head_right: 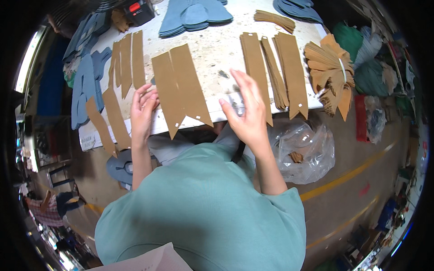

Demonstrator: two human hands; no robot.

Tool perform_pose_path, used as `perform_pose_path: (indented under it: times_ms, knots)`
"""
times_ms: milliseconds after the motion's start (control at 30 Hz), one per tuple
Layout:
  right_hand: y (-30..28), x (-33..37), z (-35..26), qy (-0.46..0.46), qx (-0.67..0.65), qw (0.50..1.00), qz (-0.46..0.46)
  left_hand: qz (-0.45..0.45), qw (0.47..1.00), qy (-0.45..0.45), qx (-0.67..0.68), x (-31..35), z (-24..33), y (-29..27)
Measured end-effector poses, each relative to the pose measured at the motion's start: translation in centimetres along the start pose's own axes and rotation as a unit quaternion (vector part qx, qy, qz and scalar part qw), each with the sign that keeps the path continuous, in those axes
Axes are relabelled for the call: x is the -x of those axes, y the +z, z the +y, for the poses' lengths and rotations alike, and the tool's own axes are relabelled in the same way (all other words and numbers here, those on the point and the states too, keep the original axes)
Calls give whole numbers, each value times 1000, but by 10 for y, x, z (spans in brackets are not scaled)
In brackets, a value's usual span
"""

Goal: The person sorts and stacks brown cardboard pieces on a worktable. They pick up individual pieces, align them, and place them into neat stacks while occasionally moving other pieces aside.

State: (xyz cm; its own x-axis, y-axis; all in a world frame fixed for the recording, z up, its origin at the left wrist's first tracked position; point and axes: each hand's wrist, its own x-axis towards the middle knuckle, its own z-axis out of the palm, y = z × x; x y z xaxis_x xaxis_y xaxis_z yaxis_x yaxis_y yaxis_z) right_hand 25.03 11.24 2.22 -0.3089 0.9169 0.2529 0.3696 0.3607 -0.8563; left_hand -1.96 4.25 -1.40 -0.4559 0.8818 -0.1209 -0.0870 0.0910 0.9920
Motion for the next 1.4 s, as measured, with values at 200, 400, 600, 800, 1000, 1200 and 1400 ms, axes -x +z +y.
perform_pose_path:
  times_ms: [200,400,600,800,1000,1200,1400]
  knots:
    - [62,-24,9,120,-284,949,-72,-7,999,-37,31,25,-4,1]
    - [75,-23,11,141,-323,928,-124,-71,986,-92,124,37,-4,6]
    - [72,-30,9,212,-401,882,-124,-65,981,-126,132,43,-2,0]
    - [89,-28,0,230,-402,869,-173,-85,964,-162,192,50,-3,-1]
    - [105,-12,-7,132,-287,926,-206,-79,954,-185,223,49,-4,-2]
    - [102,-2,-10,80,-198,960,-184,-68,966,-169,182,51,-1,3]
    - [96,-26,-3,95,-242,949,-179,-155,948,-207,184,53,4,10]
